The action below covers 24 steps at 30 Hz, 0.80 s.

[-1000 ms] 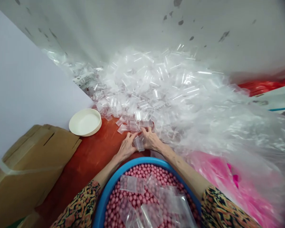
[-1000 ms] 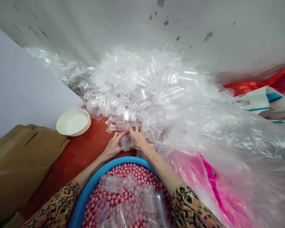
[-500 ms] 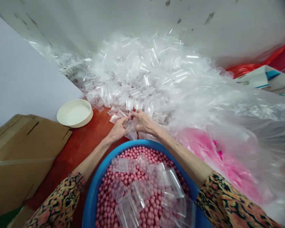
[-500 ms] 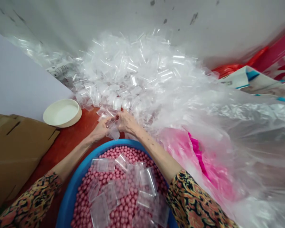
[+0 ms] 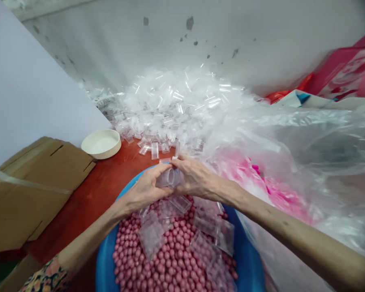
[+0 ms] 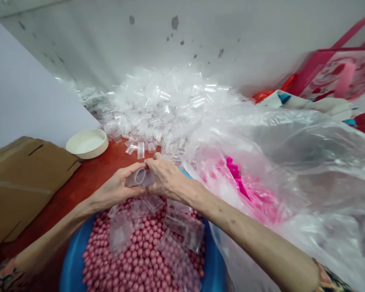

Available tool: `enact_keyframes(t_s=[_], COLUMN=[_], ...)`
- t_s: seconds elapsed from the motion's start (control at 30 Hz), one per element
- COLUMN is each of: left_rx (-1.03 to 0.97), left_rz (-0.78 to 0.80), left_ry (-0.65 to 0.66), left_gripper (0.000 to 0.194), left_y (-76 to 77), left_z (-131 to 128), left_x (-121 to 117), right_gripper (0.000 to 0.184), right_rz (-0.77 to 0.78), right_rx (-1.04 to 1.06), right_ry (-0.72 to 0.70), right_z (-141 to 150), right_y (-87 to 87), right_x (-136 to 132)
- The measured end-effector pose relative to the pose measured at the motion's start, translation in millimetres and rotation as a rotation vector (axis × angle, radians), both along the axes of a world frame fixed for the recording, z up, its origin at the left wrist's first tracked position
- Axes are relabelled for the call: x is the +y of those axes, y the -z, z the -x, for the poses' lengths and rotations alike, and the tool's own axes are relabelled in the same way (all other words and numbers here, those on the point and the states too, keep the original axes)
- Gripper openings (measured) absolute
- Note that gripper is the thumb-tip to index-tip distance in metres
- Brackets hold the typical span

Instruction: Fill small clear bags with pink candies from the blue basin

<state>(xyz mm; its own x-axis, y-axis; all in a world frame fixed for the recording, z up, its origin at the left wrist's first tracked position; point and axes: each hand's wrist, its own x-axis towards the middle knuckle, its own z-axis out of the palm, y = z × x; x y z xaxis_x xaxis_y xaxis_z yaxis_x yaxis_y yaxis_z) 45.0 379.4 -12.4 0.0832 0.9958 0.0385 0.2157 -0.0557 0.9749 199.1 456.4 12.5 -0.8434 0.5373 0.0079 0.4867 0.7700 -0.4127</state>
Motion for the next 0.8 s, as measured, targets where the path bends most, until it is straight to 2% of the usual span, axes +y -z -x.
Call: enact_keyframes(t_s=[0.1,0.23,0.4,0.63,0.8], left_rx=[0.184,0.397,0.425,0.402,0.476], left_rz=[-0.154,-0.291,-0.318,-0.346,-0.409], left_ry=[0.045,0.127,0.036,-0.021,-0.090], left_gripper=[0.055,0.053,0.046,0.036,0.031], left_y=[-1.8,-2.6,5.1,10.4,21.8], left_z=[-5.8,-5.4,2.1,8.5,12.6], left_x=[-10.0,-22.7,-44.0,-84.5,-95.8], right_gripper=[0.042,0.052,0.066,0.037,0.021], right_rz=[-0.071,-0.070,-0.176,-0.358,-0.388], right_rx=[0.064,0.033,0.092,0.231,0.321], right_ry=[-0.037,-0.064,-0.028,0.010,0.041], right_z=[-16.9,-34.1,-50.2,-71.3,-84.8], right_y=[7.2,3.5,8.2,7.7,28.6], right_x=[-10.9,-31.3,-59.9,-93.7,-126.4])
